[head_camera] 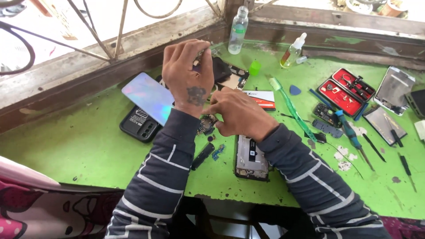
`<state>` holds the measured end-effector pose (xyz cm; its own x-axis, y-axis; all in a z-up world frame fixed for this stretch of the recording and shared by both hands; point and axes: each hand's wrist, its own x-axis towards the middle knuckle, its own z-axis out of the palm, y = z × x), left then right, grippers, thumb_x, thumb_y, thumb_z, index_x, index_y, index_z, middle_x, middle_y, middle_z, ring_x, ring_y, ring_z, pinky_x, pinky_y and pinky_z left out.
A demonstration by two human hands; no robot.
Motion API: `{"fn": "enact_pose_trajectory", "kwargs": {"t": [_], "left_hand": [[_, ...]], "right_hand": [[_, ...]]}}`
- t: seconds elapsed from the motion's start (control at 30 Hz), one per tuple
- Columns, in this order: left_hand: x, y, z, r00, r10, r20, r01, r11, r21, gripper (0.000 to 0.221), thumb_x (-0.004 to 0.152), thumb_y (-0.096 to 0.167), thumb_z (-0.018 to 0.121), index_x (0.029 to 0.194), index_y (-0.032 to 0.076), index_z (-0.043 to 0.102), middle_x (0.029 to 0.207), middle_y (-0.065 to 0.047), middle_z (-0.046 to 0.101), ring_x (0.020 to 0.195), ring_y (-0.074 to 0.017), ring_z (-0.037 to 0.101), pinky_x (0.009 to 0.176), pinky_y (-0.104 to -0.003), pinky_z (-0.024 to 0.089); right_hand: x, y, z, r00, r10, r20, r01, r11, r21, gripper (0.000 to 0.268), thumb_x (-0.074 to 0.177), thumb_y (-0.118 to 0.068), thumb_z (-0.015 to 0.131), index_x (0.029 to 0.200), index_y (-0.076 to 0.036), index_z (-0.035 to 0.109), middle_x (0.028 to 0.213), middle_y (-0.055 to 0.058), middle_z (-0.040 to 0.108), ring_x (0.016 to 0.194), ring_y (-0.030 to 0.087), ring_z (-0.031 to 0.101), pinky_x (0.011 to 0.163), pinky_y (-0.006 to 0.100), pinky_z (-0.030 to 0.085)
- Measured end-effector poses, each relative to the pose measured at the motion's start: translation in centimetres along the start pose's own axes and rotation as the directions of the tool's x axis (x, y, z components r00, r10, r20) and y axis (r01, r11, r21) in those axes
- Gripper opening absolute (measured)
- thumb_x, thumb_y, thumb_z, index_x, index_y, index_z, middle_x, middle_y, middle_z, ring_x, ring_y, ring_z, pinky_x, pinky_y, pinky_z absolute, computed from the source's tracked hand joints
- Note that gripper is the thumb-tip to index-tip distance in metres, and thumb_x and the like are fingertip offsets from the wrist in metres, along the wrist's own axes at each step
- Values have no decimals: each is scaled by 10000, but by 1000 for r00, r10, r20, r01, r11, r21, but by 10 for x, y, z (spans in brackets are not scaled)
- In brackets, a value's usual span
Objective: The person cleans a small electronic component using a toothbrush, then places it on the table. They proceed to pick up a circuit board and a small black part, holding and turning them over in their hands.
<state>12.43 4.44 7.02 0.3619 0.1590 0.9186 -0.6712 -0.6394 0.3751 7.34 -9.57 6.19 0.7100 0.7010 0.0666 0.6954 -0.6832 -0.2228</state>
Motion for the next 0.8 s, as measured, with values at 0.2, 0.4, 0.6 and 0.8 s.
{"fn": "enact_pose_trajectory", "kwargs": {"t": [0.2, 0.4, 0.6, 0.8], "left_hand": [[-1, 2, -1, 1000, -23, 11, 23, 1000, -2, 78, 972, 172, 654, 940, 165, 726, 951, 22, 737, 886, -227, 644, 790, -372, 526], [-1, 0, -1, 999, -34, 9, 34, 999, 17, 64, 964, 161, 666, 937, 160, 724, 938, 22, 730, 885, -225, 644, 793, -371, 530], [-4, -1, 1, 999, -31, 14, 32, 999, -11, 61, 1000, 175, 657, 975, 153, 708, 978, 3, 720, 926, -240, 650, 829, -401, 540], [-5, -1, -1, 998, -45, 39, 45, 999, -19, 48, 1016, 184, 647, 1008, 173, 693, 1011, 3, 712, 945, -257, 644, 842, -422, 533]], "right_hand": [[1, 4, 7, 1000, 4, -23, -4, 1000, -21, 389, 822, -169, 739, 1206, -204, 787, 824, 38, 557, 736, 222, 472, 645, 397, 402], [0, 5, 11, 997, 15, -74, -15, 1000, -3, 326, 780, -227, 778, 1104, -212, 815, 901, 29, 659, 882, 264, 586, 777, 443, 463], [0, 3, 8, 996, 63, -56, -59, 997, 57, 205, 769, -160, 749, 972, -165, 785, 847, 15, 635, 822, 233, 575, 752, 408, 471], [-1, 1, 8, 989, 76, -127, -61, 991, 119, 252, 685, -106, 757, 930, -162, 731, 883, 26, 698, 862, 256, 639, 791, 424, 505]]}}
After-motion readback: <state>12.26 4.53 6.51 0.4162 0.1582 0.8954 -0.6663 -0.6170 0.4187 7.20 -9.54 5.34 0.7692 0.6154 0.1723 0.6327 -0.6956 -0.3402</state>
